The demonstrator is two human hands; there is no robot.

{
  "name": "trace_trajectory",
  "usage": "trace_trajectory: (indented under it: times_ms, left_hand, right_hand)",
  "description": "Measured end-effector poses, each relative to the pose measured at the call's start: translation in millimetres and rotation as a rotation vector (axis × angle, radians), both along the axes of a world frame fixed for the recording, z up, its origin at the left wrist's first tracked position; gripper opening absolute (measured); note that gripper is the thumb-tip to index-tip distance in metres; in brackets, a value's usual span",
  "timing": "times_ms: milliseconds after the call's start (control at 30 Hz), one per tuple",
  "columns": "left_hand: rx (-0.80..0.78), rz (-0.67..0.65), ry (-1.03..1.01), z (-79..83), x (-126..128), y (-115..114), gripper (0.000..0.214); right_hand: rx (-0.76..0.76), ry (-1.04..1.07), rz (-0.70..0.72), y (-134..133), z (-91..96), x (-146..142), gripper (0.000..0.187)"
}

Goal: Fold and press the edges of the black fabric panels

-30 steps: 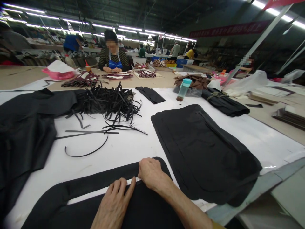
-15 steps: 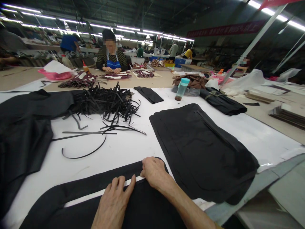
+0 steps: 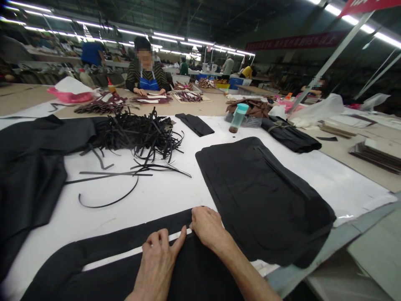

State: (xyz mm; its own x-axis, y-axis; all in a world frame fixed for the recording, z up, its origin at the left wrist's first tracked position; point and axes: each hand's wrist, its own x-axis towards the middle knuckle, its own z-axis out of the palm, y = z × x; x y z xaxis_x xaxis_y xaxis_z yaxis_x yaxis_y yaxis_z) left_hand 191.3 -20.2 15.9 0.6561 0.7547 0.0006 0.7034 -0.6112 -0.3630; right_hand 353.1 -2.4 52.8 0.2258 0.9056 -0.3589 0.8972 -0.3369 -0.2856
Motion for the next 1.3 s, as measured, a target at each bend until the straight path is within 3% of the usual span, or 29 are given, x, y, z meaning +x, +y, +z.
trace_trajectory:
  times_ms: [233, 433, 633, 767, 1067, 1300]
  left_hand:
    - [0.031, 0.004, 0.059, 0.7, 2, -2, 0.058]
    - [0.01, 0.025, 0.021, -2.0, 2, -3, 0.054]
    - [-0.036, -0.06, -0.257, -19.7, -37, 3, 0.046]
    - [-0.032, -0.097, -0.29, -26.5, -62, 11, 0.048]
    - [-0.086, -0.017, -0.287, -14.0, -47, 9, 0.045]
    - [-0.085, -0.062, -0.33, -18.0, -75, 10, 0.043]
  right_hand:
    - [0.106, 0.079, -0.069, -7, 9.6, -10, 0.019]
    - [0.059, 0.21, -0.008, -8, -3.5, -21, 0.02]
    - [0.063, 0.172, 0.017, -6, -6.9, -29, 0.013]
    - [0.053, 0.062, -0.06, -5, -7.8, -47, 0.019]
    - [0.039, -0.055, -0.111, -1, -4.5, -61, 0.019]
    - [0.016, 0.002, -0.086, -2, -8.8, -47, 0.01]
